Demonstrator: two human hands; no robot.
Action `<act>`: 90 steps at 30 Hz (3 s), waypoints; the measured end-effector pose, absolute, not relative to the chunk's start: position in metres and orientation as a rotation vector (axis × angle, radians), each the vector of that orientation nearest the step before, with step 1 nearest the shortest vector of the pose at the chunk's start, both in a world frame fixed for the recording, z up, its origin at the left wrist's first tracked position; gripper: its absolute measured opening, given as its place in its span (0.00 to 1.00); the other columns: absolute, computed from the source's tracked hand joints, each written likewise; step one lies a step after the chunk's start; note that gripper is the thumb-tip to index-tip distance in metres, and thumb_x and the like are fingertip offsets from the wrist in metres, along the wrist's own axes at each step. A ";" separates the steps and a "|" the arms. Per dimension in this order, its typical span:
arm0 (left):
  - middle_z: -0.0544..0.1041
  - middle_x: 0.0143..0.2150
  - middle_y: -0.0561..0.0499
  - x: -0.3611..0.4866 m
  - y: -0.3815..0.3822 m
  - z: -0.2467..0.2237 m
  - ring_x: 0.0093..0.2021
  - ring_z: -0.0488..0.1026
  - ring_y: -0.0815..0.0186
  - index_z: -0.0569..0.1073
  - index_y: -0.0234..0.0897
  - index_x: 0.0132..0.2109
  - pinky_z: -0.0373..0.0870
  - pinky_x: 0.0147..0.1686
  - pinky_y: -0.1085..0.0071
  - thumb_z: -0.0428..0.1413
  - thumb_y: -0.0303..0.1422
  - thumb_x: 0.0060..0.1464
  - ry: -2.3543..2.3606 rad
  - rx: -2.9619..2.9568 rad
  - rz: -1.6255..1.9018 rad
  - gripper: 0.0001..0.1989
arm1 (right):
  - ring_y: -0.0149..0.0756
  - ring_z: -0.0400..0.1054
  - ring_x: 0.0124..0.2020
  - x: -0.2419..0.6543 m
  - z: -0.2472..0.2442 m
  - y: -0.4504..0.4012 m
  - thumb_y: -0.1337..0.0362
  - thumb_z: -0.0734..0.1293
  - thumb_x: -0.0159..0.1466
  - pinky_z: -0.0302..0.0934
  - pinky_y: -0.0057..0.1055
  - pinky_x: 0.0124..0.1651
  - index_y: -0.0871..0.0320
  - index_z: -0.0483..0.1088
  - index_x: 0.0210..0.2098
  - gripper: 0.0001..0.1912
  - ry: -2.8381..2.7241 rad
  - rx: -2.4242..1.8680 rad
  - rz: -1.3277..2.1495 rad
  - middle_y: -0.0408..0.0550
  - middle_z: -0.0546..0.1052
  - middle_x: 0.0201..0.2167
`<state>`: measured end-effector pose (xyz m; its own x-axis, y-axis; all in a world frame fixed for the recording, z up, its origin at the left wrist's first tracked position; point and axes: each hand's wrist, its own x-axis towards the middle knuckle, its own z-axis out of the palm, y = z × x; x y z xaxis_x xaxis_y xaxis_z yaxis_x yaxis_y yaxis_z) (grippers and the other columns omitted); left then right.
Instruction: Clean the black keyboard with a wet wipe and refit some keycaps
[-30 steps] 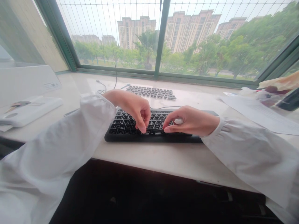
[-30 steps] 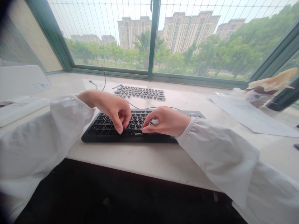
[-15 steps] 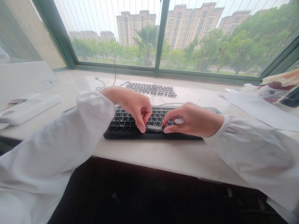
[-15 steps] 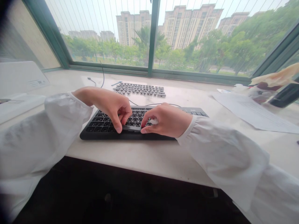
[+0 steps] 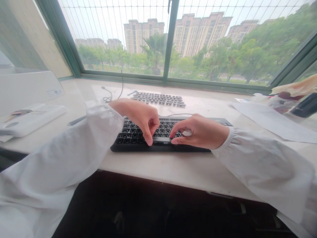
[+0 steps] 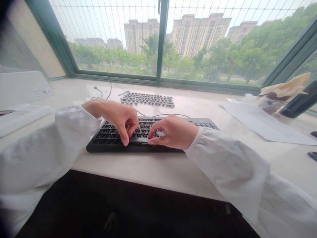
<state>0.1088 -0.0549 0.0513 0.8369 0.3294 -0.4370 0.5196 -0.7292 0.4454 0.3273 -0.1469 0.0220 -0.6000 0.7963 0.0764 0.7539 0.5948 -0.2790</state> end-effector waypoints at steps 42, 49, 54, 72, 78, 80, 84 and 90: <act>0.76 0.24 0.55 0.113 -0.060 0.050 0.25 0.66 0.70 0.74 0.39 0.26 0.57 0.28 0.72 0.66 0.47 0.38 0.638 2.447 -0.481 0.17 | 0.26 0.58 0.22 0.325 0.023 -0.145 0.51 0.72 0.56 0.50 0.25 0.31 0.53 0.78 0.35 0.13 -2.659 -1.400 0.264 0.39 0.69 0.21; 0.75 0.24 0.56 0.113 -0.061 0.050 0.26 0.66 0.70 0.71 0.38 0.25 0.56 0.27 0.72 0.67 0.48 0.36 0.692 2.452 -0.503 0.20 | 0.26 0.60 0.24 0.324 0.022 -0.143 0.52 0.73 0.56 0.51 0.25 0.31 0.54 0.78 0.34 0.13 -2.640 -1.398 0.307 0.39 0.70 0.22; 0.76 0.25 0.56 0.113 -0.065 0.051 0.26 0.68 0.70 0.70 0.38 0.24 0.57 0.27 0.72 0.67 0.48 0.35 0.757 2.460 -0.524 0.20 | 0.26 0.61 0.24 0.325 0.020 -0.141 0.52 0.73 0.55 0.51 0.25 0.30 0.54 0.78 0.33 0.13 -2.596 -1.379 0.367 0.39 0.72 0.22; 0.76 0.24 0.56 0.114 -0.065 0.049 0.26 0.67 0.71 0.72 0.38 0.25 0.57 0.27 0.72 0.67 0.48 0.36 0.751 2.455 -0.539 0.19 | 0.30 0.67 0.29 0.326 0.018 -0.138 0.57 0.74 0.52 0.56 0.28 0.33 0.58 0.78 0.29 0.11 -2.465 -1.341 0.689 0.41 0.78 0.27; 0.76 0.27 0.56 0.113 -0.063 0.050 0.28 0.68 0.70 0.75 0.40 0.30 0.58 0.28 0.72 0.67 0.47 0.36 0.661 2.467 -0.506 0.18 | 0.32 0.68 0.30 0.328 0.017 -0.137 0.55 0.74 0.52 0.57 0.29 0.35 0.58 0.78 0.30 0.13 -2.444 -1.330 0.749 0.43 0.79 0.28; 0.77 0.29 0.56 0.113 -0.064 0.051 0.29 0.69 0.69 0.77 0.41 0.32 0.58 0.29 0.73 0.67 0.47 0.36 0.622 2.483 -0.460 0.18 | 0.32 0.69 0.31 0.329 0.017 -0.137 0.54 0.73 0.53 0.58 0.29 0.35 0.58 0.79 0.31 0.14 -2.447 -1.327 0.757 0.44 0.79 0.29; 0.79 0.33 0.56 0.115 -0.067 0.053 0.33 0.70 0.69 0.79 0.43 0.36 0.59 0.31 0.74 0.64 0.47 0.42 0.576 2.518 -0.348 0.16 | 0.32 0.68 0.30 0.328 0.018 -0.138 0.54 0.73 0.54 0.57 0.29 0.34 0.58 0.79 0.31 0.13 -2.494 -1.337 0.694 0.44 0.79 0.28; 0.80 0.32 0.55 0.118 -0.070 0.052 0.31 0.70 0.70 0.80 0.43 0.35 0.59 0.31 0.74 0.64 0.47 0.43 0.548 2.543 -0.300 0.15 | 0.30 0.66 0.27 0.327 0.022 -0.140 0.56 0.72 0.55 0.56 0.28 0.33 0.58 0.80 0.32 0.12 -2.534 -1.308 0.611 0.43 0.79 0.27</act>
